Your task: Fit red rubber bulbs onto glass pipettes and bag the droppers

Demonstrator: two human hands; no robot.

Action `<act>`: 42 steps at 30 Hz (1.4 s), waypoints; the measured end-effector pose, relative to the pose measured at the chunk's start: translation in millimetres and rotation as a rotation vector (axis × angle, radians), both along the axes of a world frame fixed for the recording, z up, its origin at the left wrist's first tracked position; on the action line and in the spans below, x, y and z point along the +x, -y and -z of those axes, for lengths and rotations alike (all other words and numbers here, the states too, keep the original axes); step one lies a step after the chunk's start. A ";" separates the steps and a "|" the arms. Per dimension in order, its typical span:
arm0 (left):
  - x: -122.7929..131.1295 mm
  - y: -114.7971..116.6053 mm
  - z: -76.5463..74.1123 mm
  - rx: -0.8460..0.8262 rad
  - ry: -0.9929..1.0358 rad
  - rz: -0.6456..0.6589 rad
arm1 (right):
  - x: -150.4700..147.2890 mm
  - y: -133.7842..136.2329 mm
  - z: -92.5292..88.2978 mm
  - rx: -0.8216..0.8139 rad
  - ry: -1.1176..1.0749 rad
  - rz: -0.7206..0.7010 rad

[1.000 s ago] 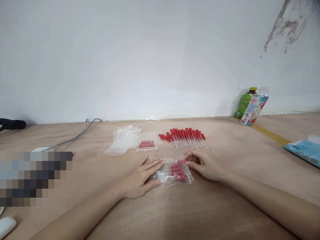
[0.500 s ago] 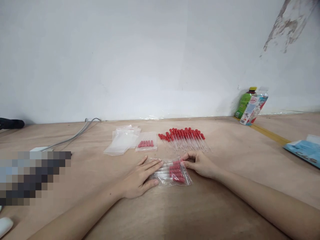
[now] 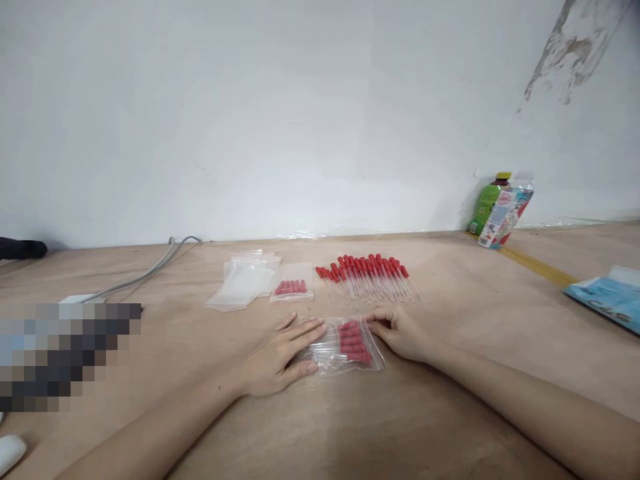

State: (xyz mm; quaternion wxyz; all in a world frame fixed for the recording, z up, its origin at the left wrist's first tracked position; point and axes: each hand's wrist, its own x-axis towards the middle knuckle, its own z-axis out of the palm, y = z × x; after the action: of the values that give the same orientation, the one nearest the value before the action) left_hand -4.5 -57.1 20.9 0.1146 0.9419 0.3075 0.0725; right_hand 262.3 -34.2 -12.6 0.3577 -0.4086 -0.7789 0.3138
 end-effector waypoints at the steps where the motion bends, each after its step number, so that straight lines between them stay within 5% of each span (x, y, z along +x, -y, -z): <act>1: -0.1 -0.1 -0.1 -0.001 -0.006 -0.003 | 1.6 0.2 0.1 0.037 0.034 0.009; 8: 0.1 -0.8 -0.9 -0.007 -0.027 0.005 | 7.3 -0.4 -0.2 0.001 -0.028 0.252; 14: -2.8 -3.6 -0.7 0.040 -0.044 0.018 | 1.8 6.1 -6.7 -0.157 0.061 0.130; 19: 0.4 -1.3 3.1 0.284 0.132 -0.141 | -6.7 12.3 -2.1 -0.318 -0.056 0.113; 22: 10.6 12.2 2.8 0.301 0.211 -0.063 | -15.5 17.3 2.1 -0.261 -0.041 0.141; 28: 29.2 38.7 1.8 0.303 0.036 0.085 | -27.9 26.5 0.6 -0.175 0.015 0.151; 34: 27.3 37.4 4.2 0.621 -0.126 0.079 | -20.7 23.1 0.9 -0.167 0.039 0.132; 39: 15.3 35.7 -13.2 0.880 -0.098 -0.053 | -18.9 21.8 2.8 -0.151 0.038 0.155; 42: 0.5 27.5 -35.5 0.830 0.054 -0.250 | -18.7 22.3 2.5 -0.152 0.027 0.156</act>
State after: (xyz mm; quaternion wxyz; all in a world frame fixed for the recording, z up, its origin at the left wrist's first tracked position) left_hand -4.0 -84.7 56.4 -0.2757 0.8612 0.3611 0.2278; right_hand 243.6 -56.5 -15.1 0.3386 -0.4982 -0.7234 0.3374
